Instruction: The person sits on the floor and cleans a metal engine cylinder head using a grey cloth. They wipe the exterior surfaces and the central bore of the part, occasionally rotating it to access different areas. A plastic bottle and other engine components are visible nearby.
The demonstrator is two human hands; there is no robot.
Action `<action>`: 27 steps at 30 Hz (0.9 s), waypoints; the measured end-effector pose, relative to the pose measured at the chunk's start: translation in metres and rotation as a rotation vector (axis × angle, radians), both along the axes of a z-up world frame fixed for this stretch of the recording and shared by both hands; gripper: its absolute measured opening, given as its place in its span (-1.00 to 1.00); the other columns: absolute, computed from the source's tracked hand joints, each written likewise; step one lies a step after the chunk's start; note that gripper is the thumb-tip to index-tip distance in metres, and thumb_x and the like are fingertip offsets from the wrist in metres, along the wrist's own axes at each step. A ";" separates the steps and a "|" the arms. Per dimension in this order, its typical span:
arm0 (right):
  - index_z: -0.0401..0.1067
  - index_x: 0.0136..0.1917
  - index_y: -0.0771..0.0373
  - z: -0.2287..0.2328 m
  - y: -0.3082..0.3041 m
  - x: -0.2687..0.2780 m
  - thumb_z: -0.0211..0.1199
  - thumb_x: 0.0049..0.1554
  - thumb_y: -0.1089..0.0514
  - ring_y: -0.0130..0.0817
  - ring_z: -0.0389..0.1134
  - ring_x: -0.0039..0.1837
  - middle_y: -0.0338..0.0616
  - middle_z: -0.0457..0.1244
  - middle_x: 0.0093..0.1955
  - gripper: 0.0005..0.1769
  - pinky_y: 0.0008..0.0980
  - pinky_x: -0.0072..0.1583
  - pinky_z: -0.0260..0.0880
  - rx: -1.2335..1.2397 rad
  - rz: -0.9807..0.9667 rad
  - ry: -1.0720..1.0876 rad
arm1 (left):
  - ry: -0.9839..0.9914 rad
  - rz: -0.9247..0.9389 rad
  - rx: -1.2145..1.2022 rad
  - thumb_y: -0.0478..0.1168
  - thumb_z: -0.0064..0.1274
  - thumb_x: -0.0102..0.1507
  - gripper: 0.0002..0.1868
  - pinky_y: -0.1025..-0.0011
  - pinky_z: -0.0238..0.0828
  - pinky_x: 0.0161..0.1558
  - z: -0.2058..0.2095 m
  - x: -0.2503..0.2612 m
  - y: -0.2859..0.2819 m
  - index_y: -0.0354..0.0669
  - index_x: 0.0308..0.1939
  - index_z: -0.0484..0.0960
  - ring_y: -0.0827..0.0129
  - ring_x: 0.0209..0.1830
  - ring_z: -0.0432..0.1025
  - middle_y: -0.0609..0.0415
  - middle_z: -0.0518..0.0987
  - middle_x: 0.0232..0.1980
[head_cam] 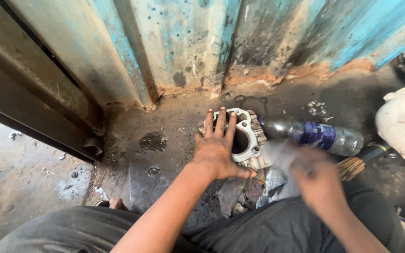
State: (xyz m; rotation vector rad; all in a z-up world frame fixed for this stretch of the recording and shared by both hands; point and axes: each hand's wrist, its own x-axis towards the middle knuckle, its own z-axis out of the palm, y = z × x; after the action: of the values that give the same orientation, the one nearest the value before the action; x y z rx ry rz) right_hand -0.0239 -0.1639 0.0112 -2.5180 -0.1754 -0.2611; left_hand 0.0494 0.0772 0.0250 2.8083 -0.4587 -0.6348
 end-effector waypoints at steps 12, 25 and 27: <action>0.64 0.15 0.18 -0.031 0.048 -0.046 0.23 -0.12 0.27 -0.03 0.46 -0.05 0.13 0.43 0.08 -0.48 -0.20 -0.02 0.47 -0.243 0.059 -0.110 | -0.059 0.042 0.036 0.59 0.33 -0.23 0.69 -0.33 -0.13 0.40 -0.009 -0.005 -0.003 -0.04 0.62 -0.42 -0.16 0.66 -0.54 -0.10 -0.50 0.69; 0.58 0.23 0.26 -0.035 0.023 -0.035 0.28 -0.03 0.32 -0.04 0.44 0.08 0.07 0.43 0.08 -0.49 -0.12 0.10 0.40 0.167 0.095 0.009 | -0.076 0.066 0.061 0.61 0.28 -0.20 0.67 -0.32 -0.06 0.38 -0.002 -0.016 -0.009 -0.06 0.62 -0.42 -0.20 0.66 -0.50 -0.17 -0.47 0.69; 0.55 0.22 0.30 -0.030 0.017 -0.021 0.23 0.08 0.29 -0.02 0.43 0.10 0.11 0.43 0.09 -0.59 -0.14 0.11 0.38 0.465 -0.005 0.003 | -0.078 0.090 0.059 0.61 0.27 -0.18 0.67 -0.33 -0.07 0.38 0.007 -0.015 -0.009 -0.06 0.62 -0.44 -0.23 0.65 -0.49 -0.19 -0.47 0.68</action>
State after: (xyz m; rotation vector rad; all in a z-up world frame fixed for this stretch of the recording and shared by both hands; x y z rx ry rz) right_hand -0.0450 -0.1464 -0.0189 -2.0579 -0.0939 -0.2657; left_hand 0.0344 0.0682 0.0319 2.8986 -0.3300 -0.5305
